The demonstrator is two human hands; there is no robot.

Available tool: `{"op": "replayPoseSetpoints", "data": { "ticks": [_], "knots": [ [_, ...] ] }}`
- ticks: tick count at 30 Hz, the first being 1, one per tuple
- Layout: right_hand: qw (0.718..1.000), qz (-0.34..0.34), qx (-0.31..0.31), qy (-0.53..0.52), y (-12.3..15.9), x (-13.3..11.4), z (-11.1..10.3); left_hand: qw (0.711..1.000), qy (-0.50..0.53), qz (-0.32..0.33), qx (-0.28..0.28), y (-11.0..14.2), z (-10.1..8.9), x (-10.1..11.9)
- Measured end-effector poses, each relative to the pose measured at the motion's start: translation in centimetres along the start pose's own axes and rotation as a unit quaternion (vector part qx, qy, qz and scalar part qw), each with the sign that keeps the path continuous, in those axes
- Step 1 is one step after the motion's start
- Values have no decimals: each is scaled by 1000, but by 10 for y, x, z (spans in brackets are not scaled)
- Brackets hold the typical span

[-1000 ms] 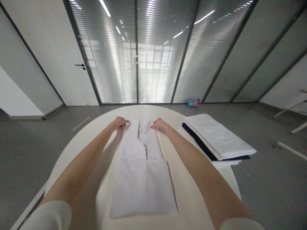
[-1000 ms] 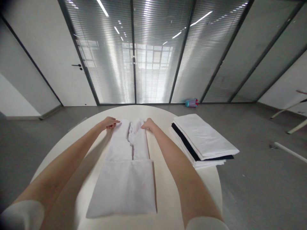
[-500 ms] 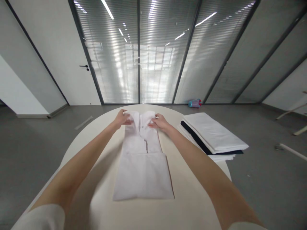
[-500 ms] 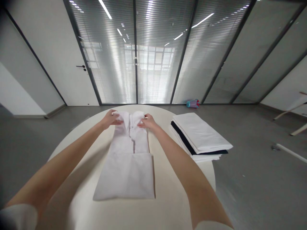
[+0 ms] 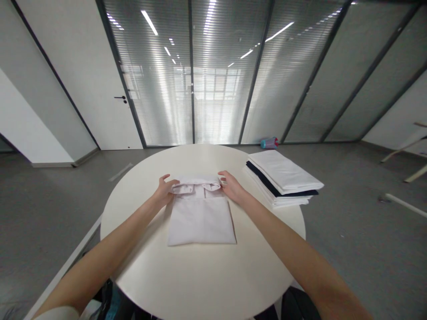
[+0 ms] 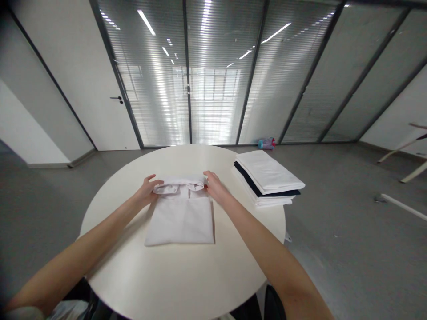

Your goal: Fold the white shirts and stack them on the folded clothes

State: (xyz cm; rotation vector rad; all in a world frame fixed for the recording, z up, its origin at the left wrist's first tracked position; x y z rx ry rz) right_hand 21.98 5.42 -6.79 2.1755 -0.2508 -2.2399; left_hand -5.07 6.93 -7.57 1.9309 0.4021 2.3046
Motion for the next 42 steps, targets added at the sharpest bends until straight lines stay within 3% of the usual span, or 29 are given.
{"op": "replayPoseSetpoints", "data": {
  "ticks": [2,6,9,14,22,28,37,40,42],
  "knots": [
    [1000,19,21,-3,1,7,-2,999,19,-39,-22,0,2,-4],
    [999,51,-16,12,3,19,0,989,19,-59,-134,4,13,-4],
    [997,26,-30,60,4,16,0,984,15,-49,-172,6,20,0],
    [999,-37,1,33,6,4,-3,975,46,9,-217,9,36,3],
    [977,-73,2,202,11,4,-11,973,-50,-12,-223,-4,37,-13],
    [938,-122,-24,323,12,-1,-8,975,-38,-37,-218,-10,38,-15],
    [944,-104,-42,310,13,-1,-14,965,-99,29,-239,-4,43,-12],
    [930,-101,-75,346,18,-1,-14,962,-117,32,-244,-3,43,-13],
    [904,-114,-96,400,23,-4,-10,962,-130,41,-238,-5,42,-13]
  ]
}}
Point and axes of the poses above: each hand's wrist, its own y-axis away from the middle knuckle, its own z-axis out of the palm, x = y × z, the point moved 7 cm from there along -y, towards the middle knuckle, and after that the axes turned 2 degrees about -z, right-handed, at the moved point
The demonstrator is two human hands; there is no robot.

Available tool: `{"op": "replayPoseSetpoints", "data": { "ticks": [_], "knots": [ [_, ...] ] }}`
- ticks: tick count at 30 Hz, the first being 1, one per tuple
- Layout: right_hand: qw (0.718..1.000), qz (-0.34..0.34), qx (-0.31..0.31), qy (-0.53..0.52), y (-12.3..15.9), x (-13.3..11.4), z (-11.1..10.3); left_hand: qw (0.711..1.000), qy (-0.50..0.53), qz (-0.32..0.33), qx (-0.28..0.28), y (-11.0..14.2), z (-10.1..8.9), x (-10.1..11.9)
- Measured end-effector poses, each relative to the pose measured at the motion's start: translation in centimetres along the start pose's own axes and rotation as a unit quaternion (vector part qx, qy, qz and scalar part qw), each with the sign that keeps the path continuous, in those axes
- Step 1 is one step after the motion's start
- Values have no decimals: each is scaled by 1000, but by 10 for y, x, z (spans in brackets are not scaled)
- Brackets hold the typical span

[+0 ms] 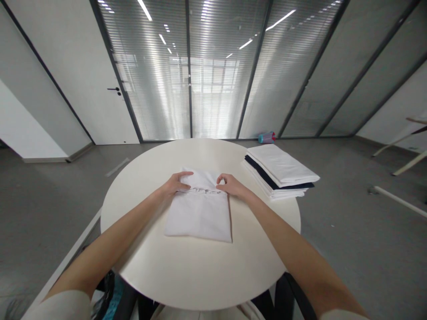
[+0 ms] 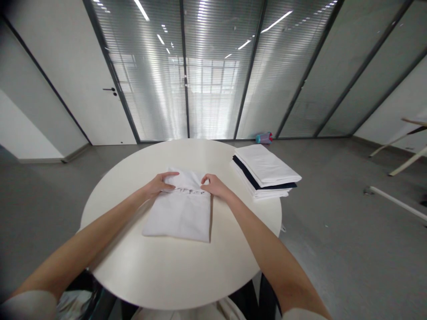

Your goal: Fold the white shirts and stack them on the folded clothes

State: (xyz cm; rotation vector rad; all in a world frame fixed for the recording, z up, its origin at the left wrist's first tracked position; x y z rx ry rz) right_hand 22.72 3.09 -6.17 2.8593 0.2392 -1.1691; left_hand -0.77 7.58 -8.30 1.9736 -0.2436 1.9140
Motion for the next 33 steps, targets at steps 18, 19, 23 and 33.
{"op": "replayPoseSetpoints", "data": {
  "ticks": [18,19,23,33],
  "knots": [
    [947,-86,12,310,-30,-34,61,978,-202,44,34,-3,-20,18],
    [946,-86,14,311,-29,-34,61,959,-271,48,68,-2,-27,26],
    [942,-92,30,321,-25,-38,59,819,-502,205,186,3,-22,68],
    [935,-106,11,338,-29,-34,65,727,-643,241,14,-45,51,-1]
  ]
}}
Point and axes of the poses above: each hand's wrist, its own y-axis away from the middle knuckle, its own z-axis out of the palm, x = y × z, the point moved 7 cm from there along -y, towards the middle knuckle, and after that the axes turned 2 degrees about -z, right-handed, at the moved point
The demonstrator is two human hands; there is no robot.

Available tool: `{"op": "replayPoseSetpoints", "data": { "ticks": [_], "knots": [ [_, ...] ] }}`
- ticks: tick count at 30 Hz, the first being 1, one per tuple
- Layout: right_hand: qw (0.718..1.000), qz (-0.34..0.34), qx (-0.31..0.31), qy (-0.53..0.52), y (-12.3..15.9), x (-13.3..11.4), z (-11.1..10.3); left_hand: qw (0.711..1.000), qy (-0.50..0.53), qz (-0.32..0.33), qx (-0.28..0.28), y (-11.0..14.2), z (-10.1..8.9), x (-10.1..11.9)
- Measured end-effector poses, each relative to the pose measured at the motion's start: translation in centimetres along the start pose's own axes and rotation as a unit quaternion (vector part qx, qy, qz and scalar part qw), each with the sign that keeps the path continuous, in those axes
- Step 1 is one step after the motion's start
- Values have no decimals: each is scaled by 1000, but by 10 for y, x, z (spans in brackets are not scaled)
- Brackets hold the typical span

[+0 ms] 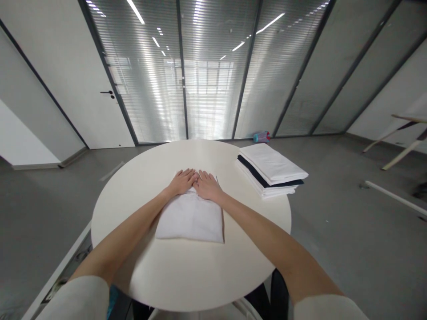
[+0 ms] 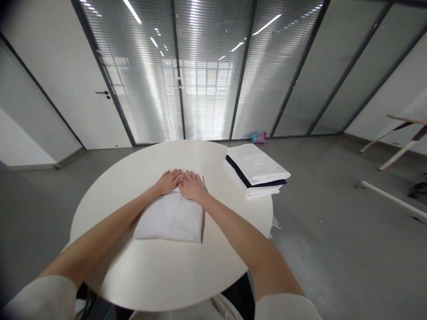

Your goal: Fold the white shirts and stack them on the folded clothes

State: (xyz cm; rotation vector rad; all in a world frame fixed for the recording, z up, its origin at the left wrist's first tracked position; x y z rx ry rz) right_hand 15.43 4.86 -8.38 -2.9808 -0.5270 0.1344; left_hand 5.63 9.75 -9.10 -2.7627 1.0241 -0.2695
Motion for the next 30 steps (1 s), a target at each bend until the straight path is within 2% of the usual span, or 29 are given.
{"op": "replayPoseSetpoints", "data": {
  "ticks": [4,8,12,16,19,22,24,27,30],
  "knots": [
    [999,8,-20,-36,5,16,1,999,29,-37,-2,6,1,-12],
    [997,28,-39,-64,11,30,1,996,66,-54,-10,8,-2,-14],
    [995,28,-47,-89,12,33,3,996,50,-45,-55,17,-4,-19],
    [995,29,-49,-87,10,32,4,993,44,-77,-75,27,-7,-34],
    [994,29,-54,-88,8,32,-3,991,49,-90,-90,25,-10,-36],
    [996,25,-29,-85,5,31,-13,992,53,-93,-66,19,-16,-33],
    [996,25,-21,-77,4,30,-12,994,63,-76,-48,18,-17,-26],
    [996,34,-34,-76,6,30,-1,993,89,-58,-59,19,-7,-20],
    [994,45,-31,-94,5,36,-2,988,127,-67,-58,17,-2,-28]
  ]
}}
Point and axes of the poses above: each hand's wrist, its own y-axis away from the middle knuckle, its own z-axis out of the palm, x = y × z, the point moved 7 cm from there along -y, towards the middle knuckle, and after that the axes turned 2 degrees about -z, right-handed, at the moved point
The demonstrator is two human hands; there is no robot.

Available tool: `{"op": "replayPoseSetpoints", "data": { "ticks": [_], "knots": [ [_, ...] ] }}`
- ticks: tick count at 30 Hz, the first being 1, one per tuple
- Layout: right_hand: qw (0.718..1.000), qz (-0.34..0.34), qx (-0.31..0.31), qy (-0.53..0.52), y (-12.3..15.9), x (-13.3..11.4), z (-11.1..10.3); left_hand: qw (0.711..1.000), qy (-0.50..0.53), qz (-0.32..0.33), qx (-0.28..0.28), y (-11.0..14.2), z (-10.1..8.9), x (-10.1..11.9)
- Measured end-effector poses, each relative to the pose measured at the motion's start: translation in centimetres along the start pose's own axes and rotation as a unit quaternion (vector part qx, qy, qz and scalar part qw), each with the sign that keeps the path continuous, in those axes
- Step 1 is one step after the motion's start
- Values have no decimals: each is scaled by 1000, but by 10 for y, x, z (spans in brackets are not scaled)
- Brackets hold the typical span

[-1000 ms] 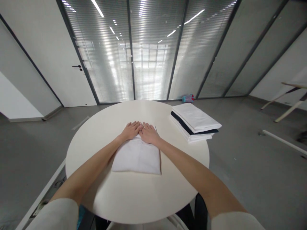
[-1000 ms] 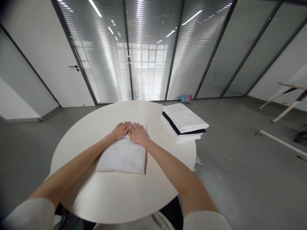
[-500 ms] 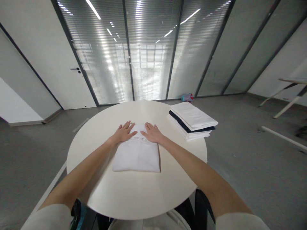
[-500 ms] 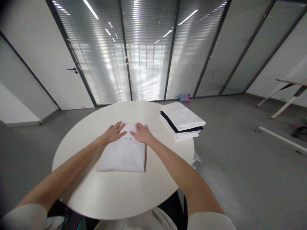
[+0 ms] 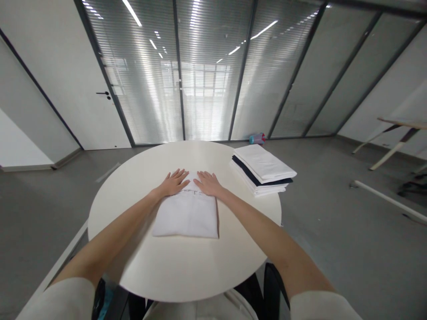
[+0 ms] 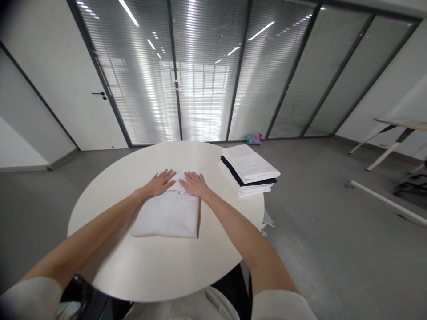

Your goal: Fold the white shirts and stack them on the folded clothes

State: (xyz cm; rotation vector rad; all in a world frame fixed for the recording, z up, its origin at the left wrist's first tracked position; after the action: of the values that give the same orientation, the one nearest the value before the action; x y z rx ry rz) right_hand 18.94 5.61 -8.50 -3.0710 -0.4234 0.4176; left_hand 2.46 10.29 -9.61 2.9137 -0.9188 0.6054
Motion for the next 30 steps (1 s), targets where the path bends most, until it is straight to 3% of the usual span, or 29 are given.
{"op": "replayPoseSetpoints", "data": {
  "ticks": [4,8,11,13,17,19,22,24,27,30],
  "knots": [
    [997,80,19,14,-2,23,-26,994,35,-82,57,-6,-22,-31],
    [990,137,-43,-8,-1,45,-33,982,73,-158,69,0,-40,-58],
    [987,145,-25,-68,-4,53,-32,972,193,-128,50,5,-43,-56],
    [983,118,-9,-142,-6,51,-33,944,310,-106,33,6,-46,-49],
    [952,37,66,-297,-1,33,-59,915,389,-90,64,13,-70,-31],
    [935,-4,128,-331,16,21,-79,911,391,-65,114,28,-86,-18],
    [926,-87,200,-307,64,-3,-98,924,336,6,181,71,-97,5],
    [932,-156,199,-258,102,-22,-93,946,257,84,179,107,-91,23],
    [941,-260,165,-139,152,-46,-66,961,115,219,120,156,-67,47],
    [938,-290,184,-39,177,-52,-45,959,30,270,82,183,-55,56]
  ]
}}
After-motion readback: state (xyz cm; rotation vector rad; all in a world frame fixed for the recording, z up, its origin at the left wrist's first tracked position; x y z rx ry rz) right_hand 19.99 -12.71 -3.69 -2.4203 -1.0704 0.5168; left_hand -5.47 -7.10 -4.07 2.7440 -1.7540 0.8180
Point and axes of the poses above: each hand's wrist, its own y-axis away from the middle knuckle, its own z-axis out of the palm, x = y × z, the point moved 7 cm from there along -y, towards the middle knuckle, and after that the axes turned 2 degrees about -z, right-handed, at the moved point
